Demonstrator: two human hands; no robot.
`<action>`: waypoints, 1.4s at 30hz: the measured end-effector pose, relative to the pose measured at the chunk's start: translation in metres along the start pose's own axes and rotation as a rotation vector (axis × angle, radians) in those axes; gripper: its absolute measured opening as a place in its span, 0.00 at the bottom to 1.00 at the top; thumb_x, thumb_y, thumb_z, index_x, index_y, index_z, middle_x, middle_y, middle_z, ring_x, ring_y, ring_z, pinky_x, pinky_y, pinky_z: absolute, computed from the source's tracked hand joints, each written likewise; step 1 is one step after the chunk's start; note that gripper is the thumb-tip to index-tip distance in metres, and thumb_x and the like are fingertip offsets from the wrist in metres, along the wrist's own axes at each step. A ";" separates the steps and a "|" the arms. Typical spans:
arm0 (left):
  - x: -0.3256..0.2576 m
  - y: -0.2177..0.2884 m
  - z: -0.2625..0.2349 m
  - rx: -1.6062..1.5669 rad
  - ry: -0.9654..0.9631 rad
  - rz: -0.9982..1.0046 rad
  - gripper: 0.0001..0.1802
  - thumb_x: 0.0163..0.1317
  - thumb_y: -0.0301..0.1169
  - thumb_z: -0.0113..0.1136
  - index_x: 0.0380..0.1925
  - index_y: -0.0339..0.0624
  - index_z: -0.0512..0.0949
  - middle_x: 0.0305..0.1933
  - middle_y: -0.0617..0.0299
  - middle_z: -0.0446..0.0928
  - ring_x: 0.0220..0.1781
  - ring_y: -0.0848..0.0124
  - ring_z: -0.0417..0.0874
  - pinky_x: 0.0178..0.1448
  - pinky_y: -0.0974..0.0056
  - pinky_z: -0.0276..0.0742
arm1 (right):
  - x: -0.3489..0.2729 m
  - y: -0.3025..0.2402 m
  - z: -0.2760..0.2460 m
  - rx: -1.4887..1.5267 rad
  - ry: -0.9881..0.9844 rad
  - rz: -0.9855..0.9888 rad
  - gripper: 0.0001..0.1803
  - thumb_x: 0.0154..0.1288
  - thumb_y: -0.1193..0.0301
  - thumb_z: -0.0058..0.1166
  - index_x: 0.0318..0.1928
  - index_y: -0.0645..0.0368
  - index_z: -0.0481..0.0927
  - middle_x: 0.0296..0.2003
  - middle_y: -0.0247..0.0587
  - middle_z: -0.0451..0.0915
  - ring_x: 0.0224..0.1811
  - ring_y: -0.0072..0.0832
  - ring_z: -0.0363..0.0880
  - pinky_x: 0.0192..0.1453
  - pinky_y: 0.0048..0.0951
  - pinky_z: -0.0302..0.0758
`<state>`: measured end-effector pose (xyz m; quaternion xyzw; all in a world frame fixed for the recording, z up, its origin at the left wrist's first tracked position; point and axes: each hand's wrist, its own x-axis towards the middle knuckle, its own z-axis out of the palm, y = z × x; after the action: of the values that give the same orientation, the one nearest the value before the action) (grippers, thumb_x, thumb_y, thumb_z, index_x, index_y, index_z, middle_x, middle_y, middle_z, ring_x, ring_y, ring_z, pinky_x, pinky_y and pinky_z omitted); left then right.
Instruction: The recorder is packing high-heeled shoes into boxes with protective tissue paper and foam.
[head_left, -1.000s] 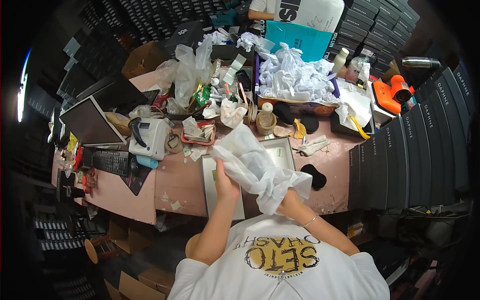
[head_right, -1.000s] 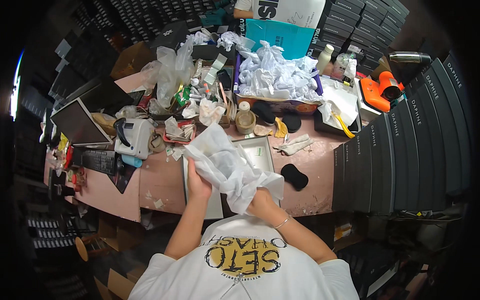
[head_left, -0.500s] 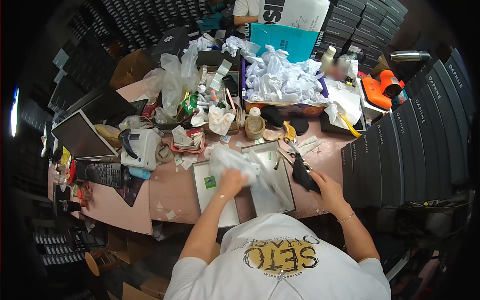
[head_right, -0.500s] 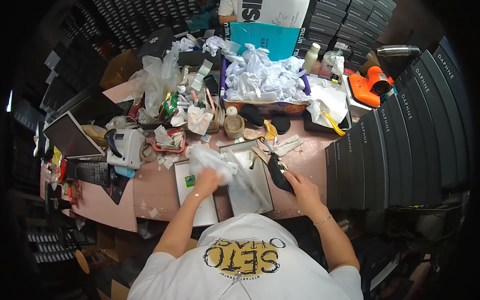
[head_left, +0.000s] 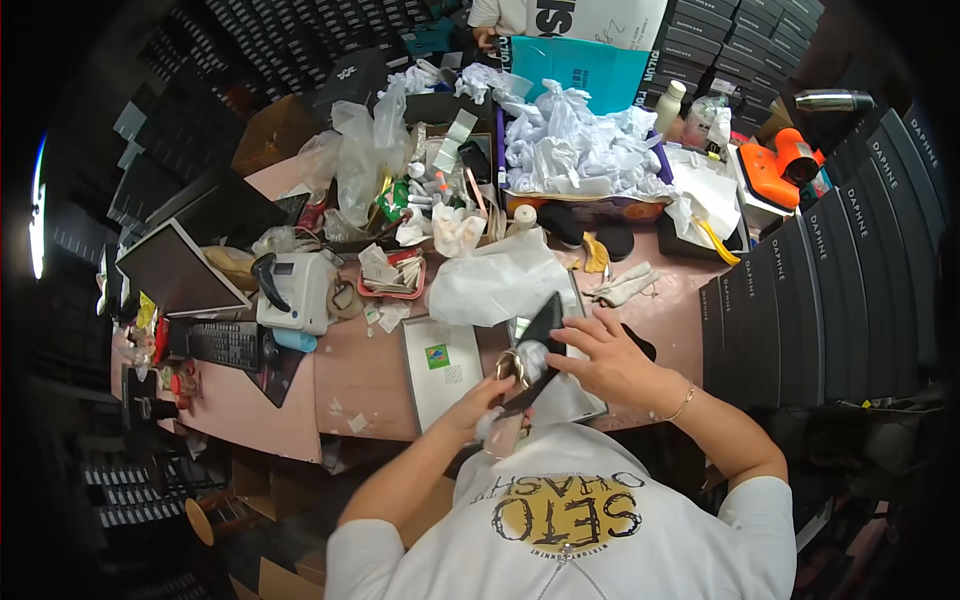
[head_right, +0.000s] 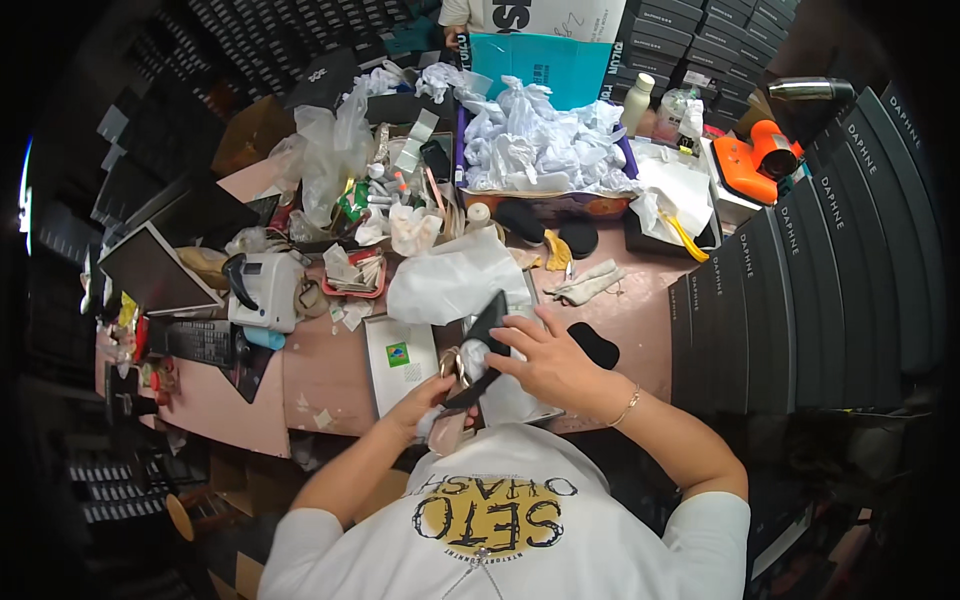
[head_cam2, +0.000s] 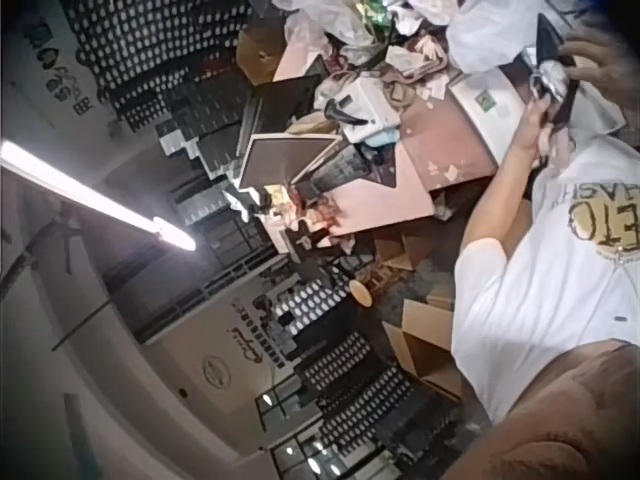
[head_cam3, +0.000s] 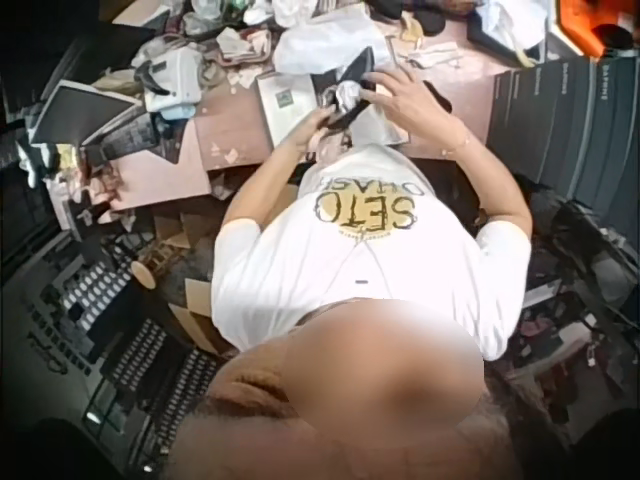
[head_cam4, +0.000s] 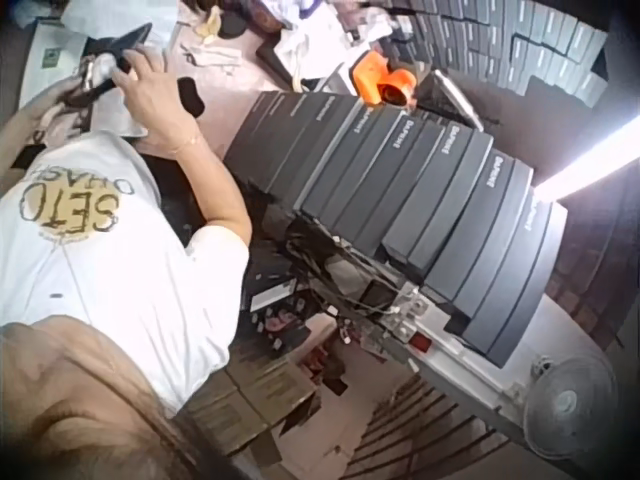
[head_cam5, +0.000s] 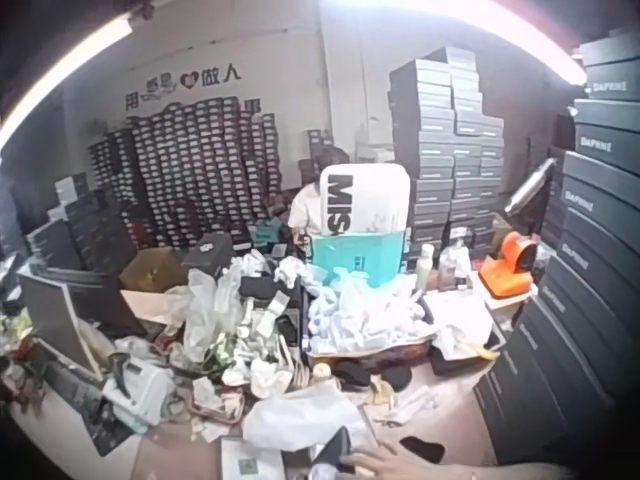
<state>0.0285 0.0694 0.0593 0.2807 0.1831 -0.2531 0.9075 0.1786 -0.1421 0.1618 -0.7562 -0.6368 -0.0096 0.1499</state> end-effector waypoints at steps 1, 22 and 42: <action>0.001 0.001 0.005 0.039 0.076 0.116 0.25 0.68 0.33 0.49 0.63 0.46 0.58 0.47 0.56 0.75 0.43 0.63 0.82 0.46 0.57 0.82 | 0.001 0.001 0.003 0.254 -0.018 0.127 0.23 0.52 0.73 0.59 0.52 0.53 0.78 0.52 0.44 0.73 0.58 0.40 0.69 0.62 0.47 0.62; 0.013 -0.042 0.036 -0.062 0.146 0.368 0.39 0.52 0.18 0.55 0.64 0.53 0.52 0.54 0.53 0.70 0.51 0.58 0.79 0.56 0.50 0.78 | 0.030 -0.013 0.042 0.425 0.001 0.390 0.16 0.55 0.70 0.59 0.45 0.61 0.76 0.36 0.45 0.77 0.39 0.42 0.78 0.42 0.35 0.75; -0.014 -0.014 0.014 0.030 -0.089 0.179 0.38 0.55 0.31 0.60 0.65 0.43 0.55 0.53 0.48 0.73 0.42 0.62 0.82 0.48 0.58 0.81 | 0.048 0.004 0.016 0.516 0.340 0.347 0.23 0.55 0.67 0.64 0.51 0.60 0.76 0.54 0.50 0.72 0.51 0.48 0.74 0.54 0.39 0.71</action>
<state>0.0123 0.0561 0.0711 0.2979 0.1132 -0.1857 0.9295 0.1888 -0.0928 0.1552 -0.7780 -0.4462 0.0516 0.4393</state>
